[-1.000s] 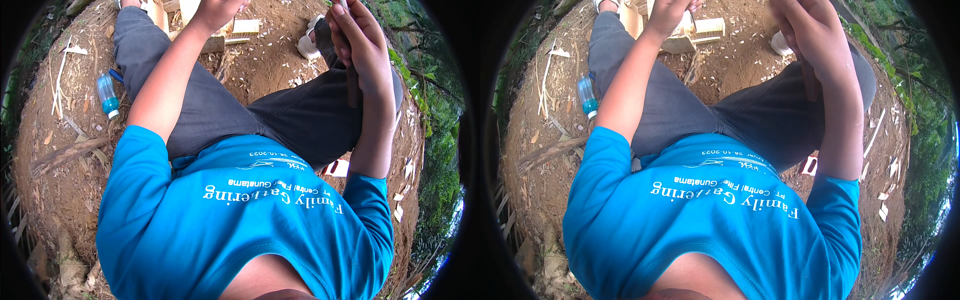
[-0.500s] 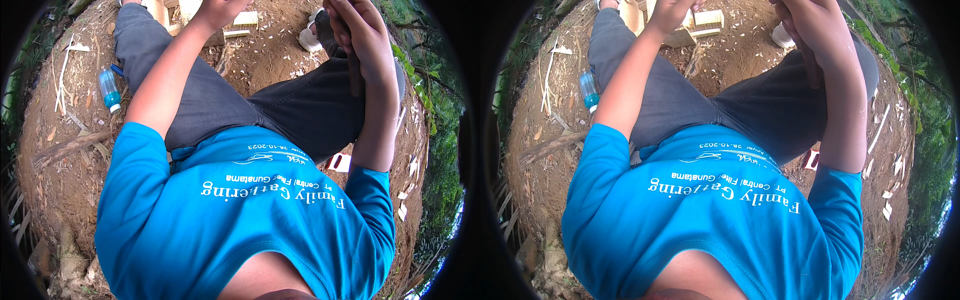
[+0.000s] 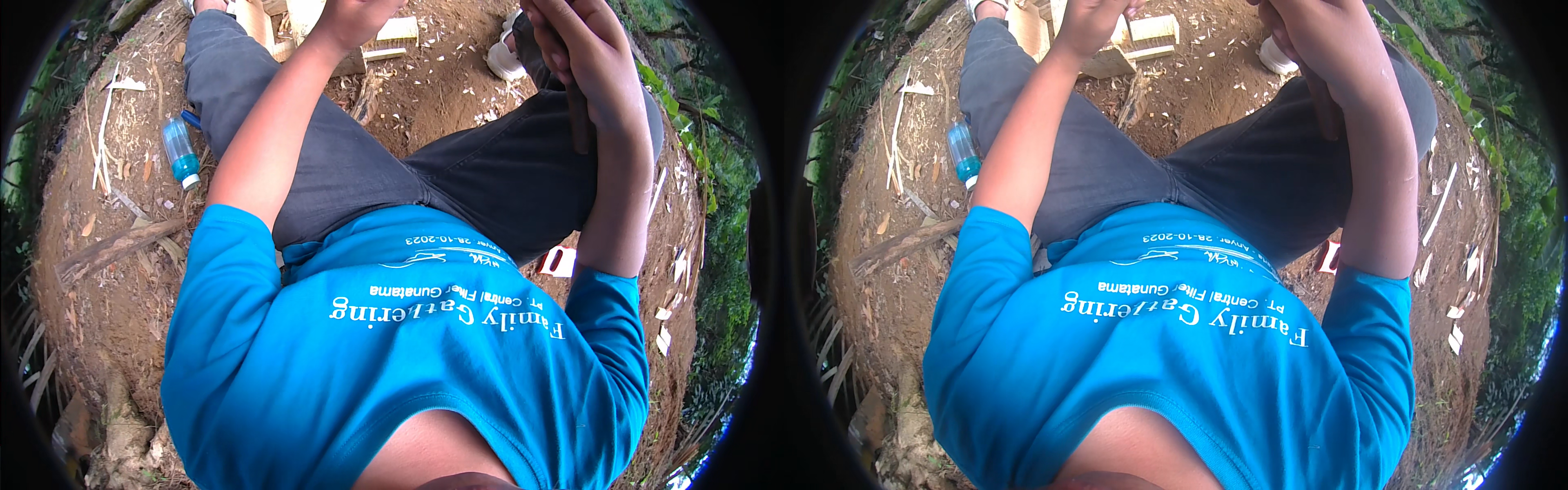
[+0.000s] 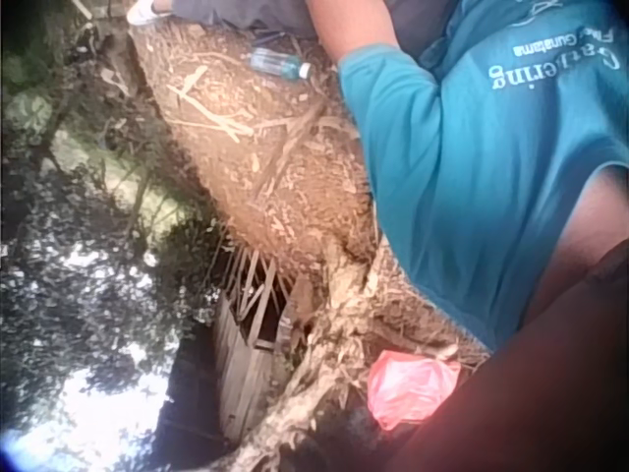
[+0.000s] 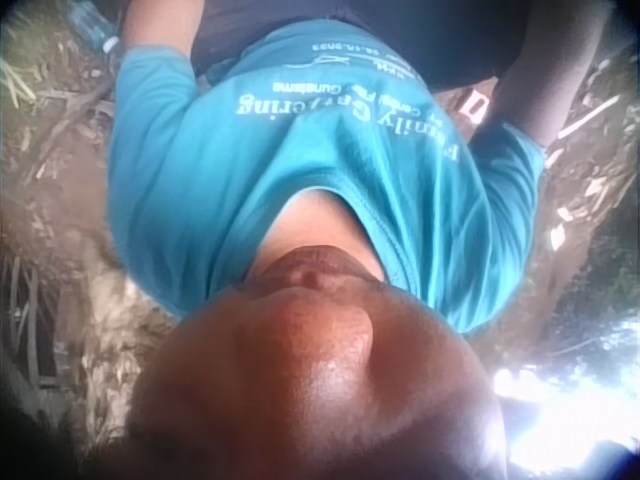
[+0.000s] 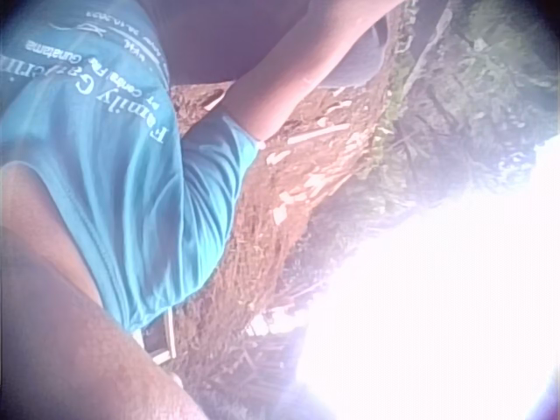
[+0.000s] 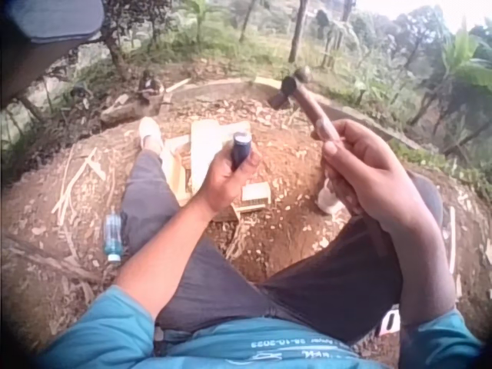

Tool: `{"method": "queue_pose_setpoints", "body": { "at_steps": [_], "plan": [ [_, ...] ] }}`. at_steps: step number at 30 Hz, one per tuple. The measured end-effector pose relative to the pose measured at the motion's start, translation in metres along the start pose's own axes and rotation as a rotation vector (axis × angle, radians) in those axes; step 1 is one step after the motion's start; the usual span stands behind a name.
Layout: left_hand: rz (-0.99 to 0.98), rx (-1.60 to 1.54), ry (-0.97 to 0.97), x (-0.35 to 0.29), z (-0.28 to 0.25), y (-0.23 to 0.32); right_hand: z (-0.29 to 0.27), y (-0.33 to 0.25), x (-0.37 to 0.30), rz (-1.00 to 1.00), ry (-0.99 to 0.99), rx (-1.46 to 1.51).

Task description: The person uses a saw to cut a piece of wood and then uses a hammer and a chisel to shape the wood.

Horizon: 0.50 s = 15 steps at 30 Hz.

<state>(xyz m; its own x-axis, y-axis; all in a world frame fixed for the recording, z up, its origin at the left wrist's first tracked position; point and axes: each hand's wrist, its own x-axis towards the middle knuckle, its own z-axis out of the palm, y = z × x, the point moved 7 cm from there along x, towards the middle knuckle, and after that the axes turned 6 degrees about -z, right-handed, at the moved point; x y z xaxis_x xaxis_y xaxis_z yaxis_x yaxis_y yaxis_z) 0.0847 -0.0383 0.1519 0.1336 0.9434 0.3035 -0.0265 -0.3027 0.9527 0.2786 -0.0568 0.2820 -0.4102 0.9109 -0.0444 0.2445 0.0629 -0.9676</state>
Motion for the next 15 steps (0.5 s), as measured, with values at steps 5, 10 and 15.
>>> {"method": "queue_pose_setpoints", "body": {
  "at_steps": [5, 10, 15],
  "plan": [
    [-0.007, 0.042, 0.086, -0.005, -0.001, -0.008, -0.002, 0.004, -0.005, -0.209, 0.004, 0.054],
    [0.001, -0.112, 0.054, -0.004, 0.006, -0.013, 0.014, 0.001, -0.037, -0.361, -0.034, -0.127],
    [-0.017, -0.073, -0.024, 0.0, 0.0, -0.019, 0.015, 0.006, -0.038, -0.213, -0.068, -0.164]
  ]
}}
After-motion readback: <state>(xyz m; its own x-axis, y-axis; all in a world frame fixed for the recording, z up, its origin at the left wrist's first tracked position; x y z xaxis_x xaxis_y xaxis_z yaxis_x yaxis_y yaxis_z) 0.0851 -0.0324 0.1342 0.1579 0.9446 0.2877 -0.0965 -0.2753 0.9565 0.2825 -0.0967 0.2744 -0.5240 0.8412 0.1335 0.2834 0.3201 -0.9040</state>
